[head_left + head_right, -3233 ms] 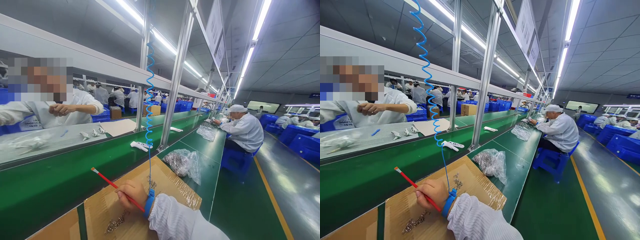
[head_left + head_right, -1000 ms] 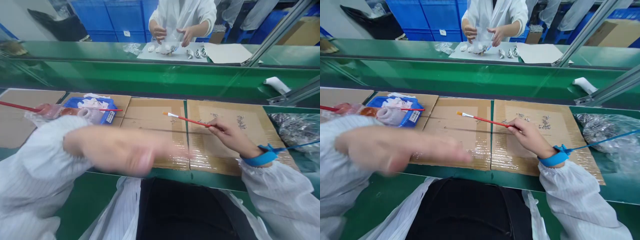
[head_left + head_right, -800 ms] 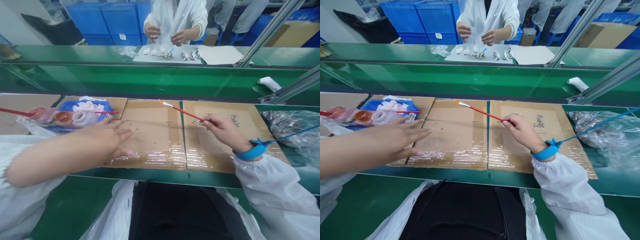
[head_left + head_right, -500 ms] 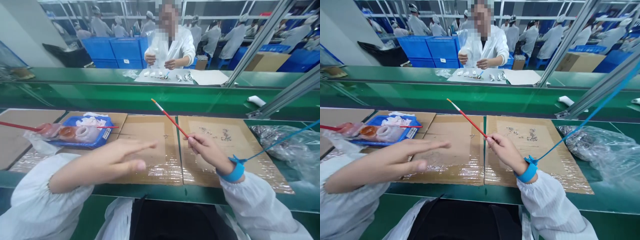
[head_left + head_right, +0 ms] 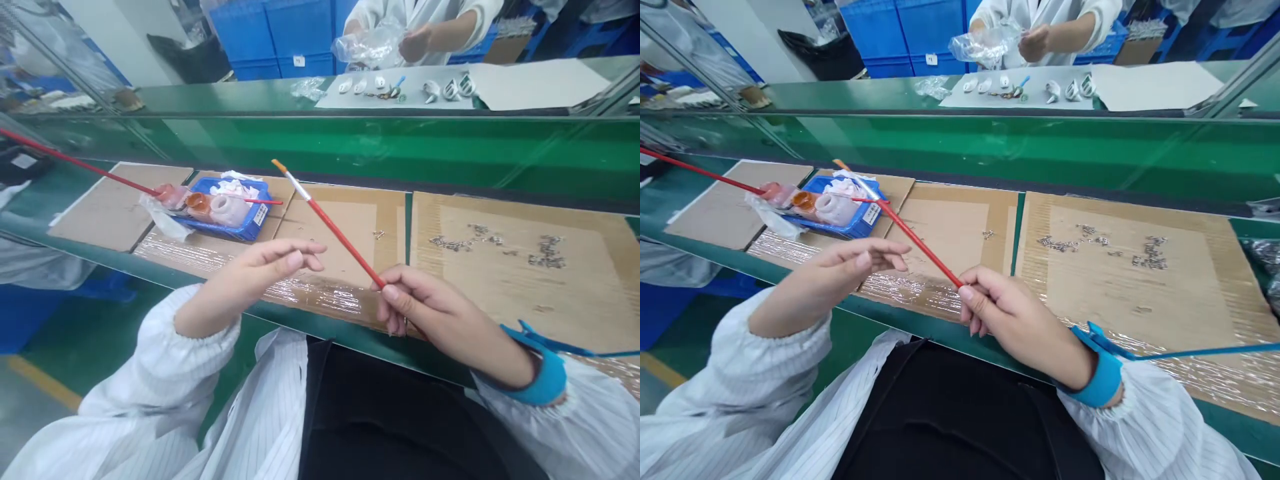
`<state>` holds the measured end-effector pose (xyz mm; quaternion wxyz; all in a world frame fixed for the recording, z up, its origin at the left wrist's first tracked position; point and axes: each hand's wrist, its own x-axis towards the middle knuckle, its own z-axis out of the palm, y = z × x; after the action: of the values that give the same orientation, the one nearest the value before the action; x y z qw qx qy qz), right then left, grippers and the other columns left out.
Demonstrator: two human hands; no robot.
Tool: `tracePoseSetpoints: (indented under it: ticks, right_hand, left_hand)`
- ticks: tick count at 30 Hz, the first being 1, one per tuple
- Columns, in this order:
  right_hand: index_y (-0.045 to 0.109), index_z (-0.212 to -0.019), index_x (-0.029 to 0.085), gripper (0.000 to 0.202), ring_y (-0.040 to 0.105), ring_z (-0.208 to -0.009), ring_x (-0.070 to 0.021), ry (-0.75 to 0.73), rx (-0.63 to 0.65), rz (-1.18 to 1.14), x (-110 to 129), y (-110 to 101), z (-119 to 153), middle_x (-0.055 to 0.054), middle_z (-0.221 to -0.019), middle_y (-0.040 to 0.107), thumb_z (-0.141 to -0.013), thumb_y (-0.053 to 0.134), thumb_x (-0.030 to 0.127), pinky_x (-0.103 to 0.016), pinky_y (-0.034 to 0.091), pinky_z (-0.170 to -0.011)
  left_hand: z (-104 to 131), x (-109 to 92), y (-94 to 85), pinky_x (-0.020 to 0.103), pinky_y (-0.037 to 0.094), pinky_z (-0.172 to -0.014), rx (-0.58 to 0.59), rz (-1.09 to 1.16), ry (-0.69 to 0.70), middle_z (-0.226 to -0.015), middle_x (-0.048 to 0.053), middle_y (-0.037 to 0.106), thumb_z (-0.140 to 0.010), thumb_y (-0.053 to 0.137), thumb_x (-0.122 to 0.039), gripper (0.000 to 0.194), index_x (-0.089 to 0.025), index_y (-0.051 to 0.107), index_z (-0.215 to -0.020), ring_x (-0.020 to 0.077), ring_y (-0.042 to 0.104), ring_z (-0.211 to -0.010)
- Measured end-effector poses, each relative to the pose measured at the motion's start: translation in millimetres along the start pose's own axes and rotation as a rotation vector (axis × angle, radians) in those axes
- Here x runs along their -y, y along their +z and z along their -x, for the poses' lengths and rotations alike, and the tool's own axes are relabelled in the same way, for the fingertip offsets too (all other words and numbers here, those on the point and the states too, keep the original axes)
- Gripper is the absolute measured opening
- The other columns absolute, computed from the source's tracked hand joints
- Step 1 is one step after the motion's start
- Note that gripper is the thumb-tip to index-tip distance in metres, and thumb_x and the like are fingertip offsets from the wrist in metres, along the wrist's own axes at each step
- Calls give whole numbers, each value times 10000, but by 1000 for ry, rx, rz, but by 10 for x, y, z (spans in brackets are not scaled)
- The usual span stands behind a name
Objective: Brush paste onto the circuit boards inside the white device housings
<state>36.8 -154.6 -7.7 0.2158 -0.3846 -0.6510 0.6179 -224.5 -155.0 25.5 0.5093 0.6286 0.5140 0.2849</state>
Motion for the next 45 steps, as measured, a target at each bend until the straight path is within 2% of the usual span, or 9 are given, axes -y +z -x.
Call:
tracePoseSetpoints:
  ticks: [3, 6, 9, 12, 15, 18, 22, 39, 45]
  right_hand:
    - [512, -888, 209, 252, 562, -608, -75, -27, 29, 74, 20, 71, -35, 20, -744, 584, -960, 365, 400, -197, 467, -572]
    - [512, -907, 213, 233, 561, -618, -74, -32, 27, 88, 21, 77, -55, 23, -754, 583, -959, 375, 394, -197, 461, -580]
    - [502, -916, 214, 228, 555, -618, -74, -22, 27, 60, 20, 79, -64, 25, -754, 586, -957, 381, 403, -194, 459, -580]
    - [477, -932, 217, 229, 557, -617, -75, -22, 72, -5, 30, 113, -69, 28, -758, 599, -964, 359, 411, -195, 462, -581]
    - [478, -887, 206, 260, 566, -642, -76, -13, 143, -5, 53, 165, -83, 19, -787, 609, -969, 341, 411, -198, 458, -604]
    - [482, -858, 198, 277, 572, -650, -80, 1, 176, 61, 79, 202, -106, 9, -807, 611, -974, 324, 394, -206, 445, -613]
    - [512, -815, 192, 338, 572, -640, -90, -8, 201, 156, 78, 208, -127, 6, -752, 597, -981, 285, 380, -214, 427, -616]
    - [540, -792, 191, 424, 575, -676, -116, 12, 187, 232, 0, 211, -103, -11, -722, 600, -973, 256, 450, -234, 436, -646]
    - [482, -1218, 303, 325, 632, -712, -143, -27, 22, 225, 95, 140, 17, -21, -901, 643, -923, 414, 420, -279, 522, -699]
  left_hand:
    - [142, -68, 56, 250, 428, -719, 149, -156, -22, -764, 23, 645, -876, 491, -439, 317, -198, 677, -790, 152, 591, -767]
    - [294, -145, -11, 269, 398, -655, 225, -251, 106, -544, 3, 531, -874, 485, -456, 415, -177, 613, -594, 131, 501, -578]
    - [362, -148, -50, 263, 397, -665, 119, -209, 170, -581, -4, 554, -855, 514, -475, 359, -197, 635, -663, 128, 502, -603]
    - [302, -75, 42, 243, 423, -682, -148, -157, 74, -772, 3, 641, -846, 543, -458, 262, -236, 677, -883, 139, 571, -727]
    - [181, 16, 227, 281, 431, -875, -319, -22, 79, -991, 36, 669, -865, 537, -412, 310, -235, 641, -1097, 179, 592, -973]
    - [88, 76, 404, 319, 400, -974, -277, 216, 120, -1042, 51, 673, -889, 513, -360, 297, -231, 612, -1138, 185, 577, -1068]
    - [33, 95, 508, 294, 480, -837, -276, 393, 98, -858, 39, 696, -850, 588, -309, 145, -200, 626, -938, 167, 643, -869]
    - [-37, 151, 521, 278, 451, -735, -215, 365, 162, -787, 46, 630, -839, 589, -312, 138, -179, 626, -833, 170, 592, -789]
    - [-102, 233, 485, 278, 453, -804, -412, 570, 138, -834, 27, 634, -830, 604, -354, 161, -208, 580, -895, 161, 605, -845]
